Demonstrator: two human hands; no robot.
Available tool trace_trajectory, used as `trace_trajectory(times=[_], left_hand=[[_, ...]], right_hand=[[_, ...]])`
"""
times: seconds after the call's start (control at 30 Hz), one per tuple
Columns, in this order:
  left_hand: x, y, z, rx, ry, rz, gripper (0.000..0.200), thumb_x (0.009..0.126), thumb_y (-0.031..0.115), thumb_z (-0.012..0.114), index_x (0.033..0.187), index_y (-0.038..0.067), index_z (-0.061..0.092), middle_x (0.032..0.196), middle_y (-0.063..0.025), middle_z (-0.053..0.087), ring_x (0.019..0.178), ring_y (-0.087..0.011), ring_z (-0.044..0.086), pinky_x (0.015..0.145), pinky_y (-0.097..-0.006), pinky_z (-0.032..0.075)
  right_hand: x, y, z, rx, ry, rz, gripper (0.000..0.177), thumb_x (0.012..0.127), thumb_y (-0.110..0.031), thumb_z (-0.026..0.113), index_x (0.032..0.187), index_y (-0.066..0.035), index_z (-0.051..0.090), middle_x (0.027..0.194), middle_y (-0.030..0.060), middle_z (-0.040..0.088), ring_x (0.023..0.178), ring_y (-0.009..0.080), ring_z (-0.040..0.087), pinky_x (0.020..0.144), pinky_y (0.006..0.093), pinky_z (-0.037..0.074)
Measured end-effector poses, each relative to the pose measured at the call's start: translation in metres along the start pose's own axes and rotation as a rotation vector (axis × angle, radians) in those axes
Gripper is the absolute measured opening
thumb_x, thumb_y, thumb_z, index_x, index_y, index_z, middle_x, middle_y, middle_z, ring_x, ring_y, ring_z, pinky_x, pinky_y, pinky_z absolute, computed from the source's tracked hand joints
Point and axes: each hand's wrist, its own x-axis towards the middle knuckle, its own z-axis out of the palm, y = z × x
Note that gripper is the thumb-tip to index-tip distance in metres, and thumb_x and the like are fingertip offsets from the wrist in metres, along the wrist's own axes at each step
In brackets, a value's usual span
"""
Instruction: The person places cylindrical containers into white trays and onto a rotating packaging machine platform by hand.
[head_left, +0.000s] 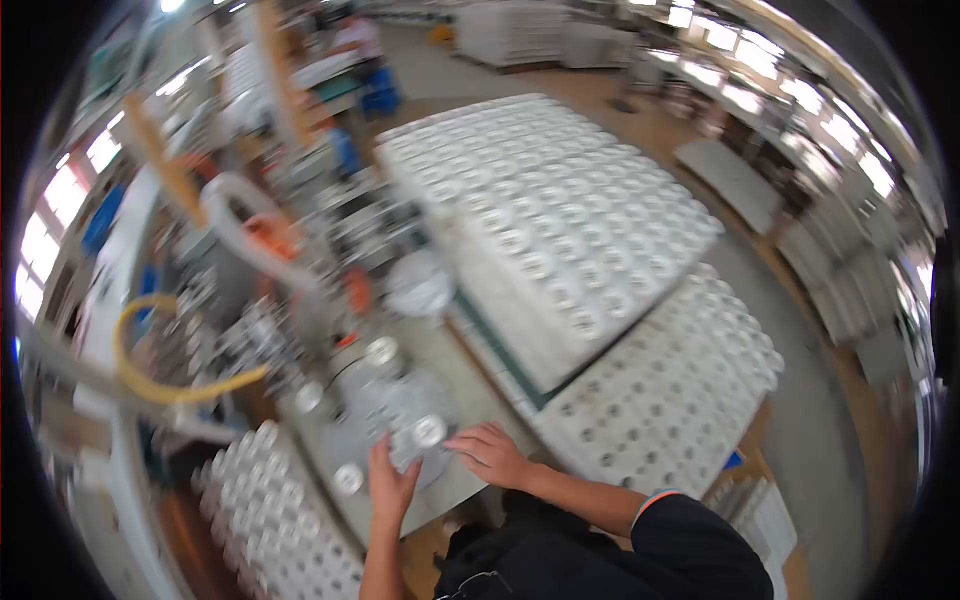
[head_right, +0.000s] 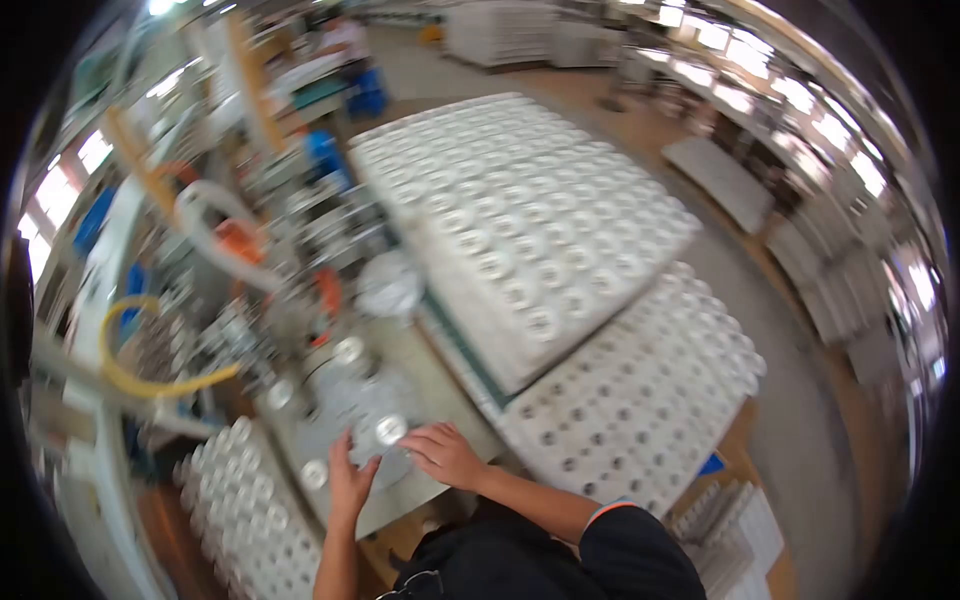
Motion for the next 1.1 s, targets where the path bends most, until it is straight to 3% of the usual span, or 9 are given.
trace_trajectory(times=[0.1,0.2,0.37,0.53,0.6,0.7,0.77,0.83,1.1], left_hand=[[0.042,0.036,0.041,0.105,-0.077,0.159,0.075,0.064,0.019,0.078,0.13,0.006,0.045,0.117,-0.0223,0.049,0.108,-0.0389,0.05,0.089,-0.0435,0.044],[0.065,0.012,0.06,0.224,-0.328,0.14,0.045,0.063,0.015,0.073,0.105,0.004,0.059,0.105,-0.0194,0.054,0.1,-0.038,0.052,0.085,-0.0432,0.045],[0.054,0.048,0.025,0.339,-0.265,0.064,0.027,0.063,0.01,0.068,0.088,0.004,0.062,0.087,-0.0153,0.058,0.085,-0.0349,0.057,0.074,-0.0427,0.046],[0.04,0.051,0.023,0.363,-0.185,-0.131,0.035,0.064,0.007,0.065,0.099,0.006,0.061,0.063,-0.0093,0.058,0.067,-0.0285,0.061,0.066,-0.0413,0.047],[0.038,0.036,0.025,0.293,-0.318,-0.371,0.06,0.064,0.014,0.072,0.12,0.009,0.052,0.104,-0.0159,0.059,0.091,-0.0319,0.059,0.072,-0.0413,0.048],[0.039,0.046,0.037,0.264,-0.22,-0.144,0.093,0.064,0.022,0.079,0.142,0.015,0.029,0.122,-0.0159,0.052,0.103,-0.0328,0.058,0.081,-0.0409,0.05],[0.045,0.049,0.045,0.431,-0.277,-0.014,0.081,0.066,0.021,0.076,0.137,0.016,0.037,0.121,-0.0138,0.053,0.103,-0.0353,0.058,0.08,-0.0438,0.05],[0.049,0.043,0.042,0.477,-0.335,-0.058,0.067,0.069,0.025,0.073,0.13,0.02,0.047,0.119,-0.0112,0.053,0.095,-0.0331,0.061,0.076,-0.0424,0.052],[-0.02,0.04,-0.025,0.187,-0.13,-0.158,0.057,0.075,0.023,0.07,0.128,0.022,0.048,0.113,-0.0113,0.053,0.088,-0.0323,0.062,0.073,-0.0406,0.051]], right_hand=[[-0.062,0.074,-0.125,-0.303,0.32,0.156,0.026,0.076,-0.003,0.062,0.101,-0.008,0.063,0.092,0.011,0.061,0.084,0.0305,0.058,0.078,0.0406,0.044],[-0.109,0.153,-0.253,-0.485,0.574,0.697,0.022,0.078,-0.01,0.061,0.1,-0.007,0.063,0.096,0.0113,0.06,0.095,0.0309,0.055,0.083,0.0415,0.042],[-0.086,0.21,-0.392,-1.12,0.354,0.746,0.053,0.074,-0.034,0.071,0.121,-0.013,0.055,0.108,0.0097,0.058,0.103,0.0308,0.053,0.081,0.0463,0.041],[-0.067,0.265,-0.394,-1.163,0.186,0.729,0.065,0.073,-0.045,0.07,0.126,-0.011,0.051,0.111,0.0117,0.058,0.103,0.0307,0.054,0.078,0.0491,0.044],[-0.075,0.287,-0.391,-1.208,0.158,0.689,0.064,0.075,-0.043,0.069,0.127,-0.01,0.051,0.111,0.0125,0.058,0.1,0.0315,0.056,0.08,0.0469,0.045],[-0.084,0.296,-0.405,-1.019,0.204,0.693,0.058,0.078,-0.04,0.068,0.125,-0.009,0.053,0.108,0.0137,0.06,0.096,0.0318,0.057,0.079,0.0435,0.045],[-0.09,0.287,-0.401,-1.307,0.289,0.439,0.054,0.08,-0.036,0.067,0.122,-0.005,0.054,0.111,0.0155,0.06,0.096,0.0335,0.057,0.08,0.0438,0.045],[-0.101,0.267,-0.4,-0.952,0.418,0.548,0.052,0.084,-0.031,0.064,0.126,-0.003,0.051,0.116,0.0168,0.058,0.101,0.0354,0.056,0.085,0.0437,0.044],[-0.078,0.167,-0.315,-0.903,0.494,0.523,0.044,0.093,-0.018,0.054,0.133,-0.001,0.044,0.131,0.0195,0.049,0.122,0.032,0.045,0.103,0.0394,0.034]])
